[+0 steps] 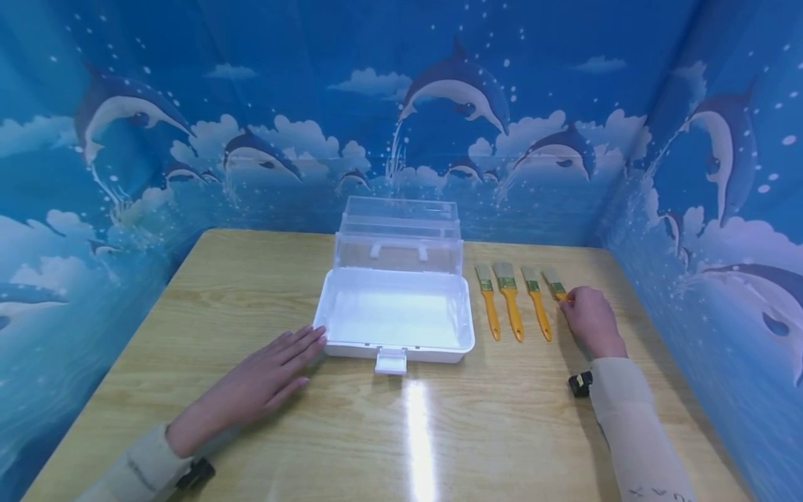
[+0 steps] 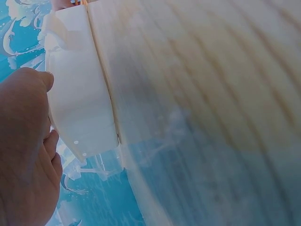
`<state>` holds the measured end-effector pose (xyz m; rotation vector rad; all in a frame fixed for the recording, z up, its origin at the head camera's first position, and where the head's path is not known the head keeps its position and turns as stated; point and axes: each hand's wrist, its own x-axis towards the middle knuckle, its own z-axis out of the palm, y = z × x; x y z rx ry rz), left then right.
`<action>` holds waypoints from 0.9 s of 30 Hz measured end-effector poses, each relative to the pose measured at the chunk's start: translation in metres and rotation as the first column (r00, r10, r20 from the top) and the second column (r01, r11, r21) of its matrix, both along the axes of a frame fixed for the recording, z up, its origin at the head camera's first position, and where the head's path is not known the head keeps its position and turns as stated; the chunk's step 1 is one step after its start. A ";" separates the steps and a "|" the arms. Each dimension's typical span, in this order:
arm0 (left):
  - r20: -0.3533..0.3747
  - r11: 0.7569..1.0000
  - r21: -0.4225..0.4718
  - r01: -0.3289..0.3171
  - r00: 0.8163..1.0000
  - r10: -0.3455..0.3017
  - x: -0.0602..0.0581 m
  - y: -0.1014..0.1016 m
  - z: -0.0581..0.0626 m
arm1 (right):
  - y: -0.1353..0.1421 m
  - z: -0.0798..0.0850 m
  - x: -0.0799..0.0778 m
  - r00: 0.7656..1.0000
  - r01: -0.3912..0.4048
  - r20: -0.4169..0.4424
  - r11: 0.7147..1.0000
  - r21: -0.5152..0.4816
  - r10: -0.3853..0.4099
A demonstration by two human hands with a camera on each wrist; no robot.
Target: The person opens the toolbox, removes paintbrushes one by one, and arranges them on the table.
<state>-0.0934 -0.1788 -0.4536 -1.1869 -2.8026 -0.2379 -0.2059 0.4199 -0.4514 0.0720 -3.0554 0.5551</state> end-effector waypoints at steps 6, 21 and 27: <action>0.010 1.000 -0.007 -0.006 1.000 0.006 -0.001 -0.001 -0.001 | -0.001 0.000 -0.004 1.000 0.000 0.022 1.000 -0.003 0.000; 0.003 1.000 -0.004 -0.007 1.000 0.007 0.000 -0.001 -0.003 | -0.011 0.004 -0.010 0.995 0.051 0.080 0.998 0.029 -0.053; 0.014 1.000 -0.006 -0.010 1.000 0.010 0.000 -0.001 -0.002 | -0.014 0.006 -0.011 0.990 0.065 0.119 0.996 0.056 -0.072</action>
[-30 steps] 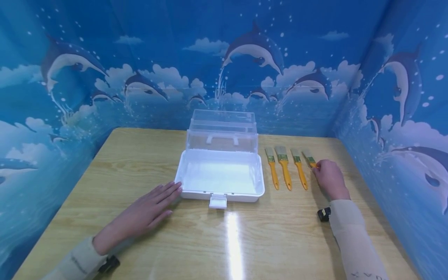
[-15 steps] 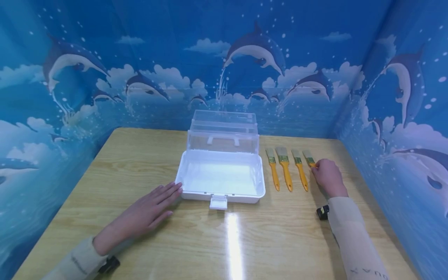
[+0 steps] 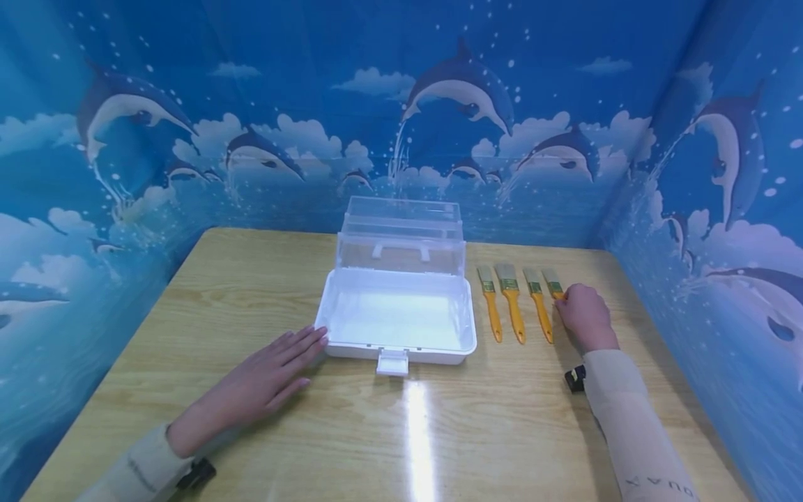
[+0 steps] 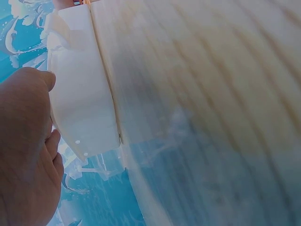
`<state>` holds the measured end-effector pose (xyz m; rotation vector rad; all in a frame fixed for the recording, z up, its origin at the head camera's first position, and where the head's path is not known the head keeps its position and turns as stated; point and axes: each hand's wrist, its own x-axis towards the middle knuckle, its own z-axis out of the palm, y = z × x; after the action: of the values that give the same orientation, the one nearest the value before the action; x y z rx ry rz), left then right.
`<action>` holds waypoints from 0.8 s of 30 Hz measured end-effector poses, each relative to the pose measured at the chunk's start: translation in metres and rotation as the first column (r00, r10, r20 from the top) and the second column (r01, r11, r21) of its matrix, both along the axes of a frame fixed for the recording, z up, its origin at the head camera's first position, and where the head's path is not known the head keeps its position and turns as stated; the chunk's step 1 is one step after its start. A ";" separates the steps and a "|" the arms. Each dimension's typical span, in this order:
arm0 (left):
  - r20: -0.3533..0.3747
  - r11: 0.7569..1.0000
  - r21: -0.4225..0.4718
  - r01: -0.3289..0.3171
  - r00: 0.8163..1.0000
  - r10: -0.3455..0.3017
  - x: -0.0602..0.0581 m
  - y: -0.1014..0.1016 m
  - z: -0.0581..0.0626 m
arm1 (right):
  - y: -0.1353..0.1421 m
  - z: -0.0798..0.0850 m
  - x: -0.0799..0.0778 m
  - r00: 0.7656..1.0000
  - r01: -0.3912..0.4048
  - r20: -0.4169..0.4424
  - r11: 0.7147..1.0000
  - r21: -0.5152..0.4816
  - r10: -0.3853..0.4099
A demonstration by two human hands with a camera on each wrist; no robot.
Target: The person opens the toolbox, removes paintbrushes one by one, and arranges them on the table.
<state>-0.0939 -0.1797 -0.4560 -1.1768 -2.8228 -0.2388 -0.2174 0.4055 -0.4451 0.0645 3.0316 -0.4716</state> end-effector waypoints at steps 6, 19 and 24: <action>-0.006 1.000 -0.003 0.004 1.000 -0.004 0.000 0.000 0.000 | 0.001 -0.001 0.000 0.999 0.011 0.031 1.000 0.001 -0.011; -0.007 1.000 0.003 0.003 1.000 -0.003 0.000 0.000 0.002 | 0.000 -0.001 -0.001 0.997 0.037 0.065 0.999 0.028 -0.039; -0.007 1.000 0.004 0.002 1.000 -0.002 0.000 0.001 0.001 | 0.000 -0.001 -0.001 0.996 0.048 0.070 0.998 0.032 -0.050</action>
<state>-0.0937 -0.1791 -0.4546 -1.1776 -2.8140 -0.2398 -0.2180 0.4054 -0.4457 0.1539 2.9733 -0.4176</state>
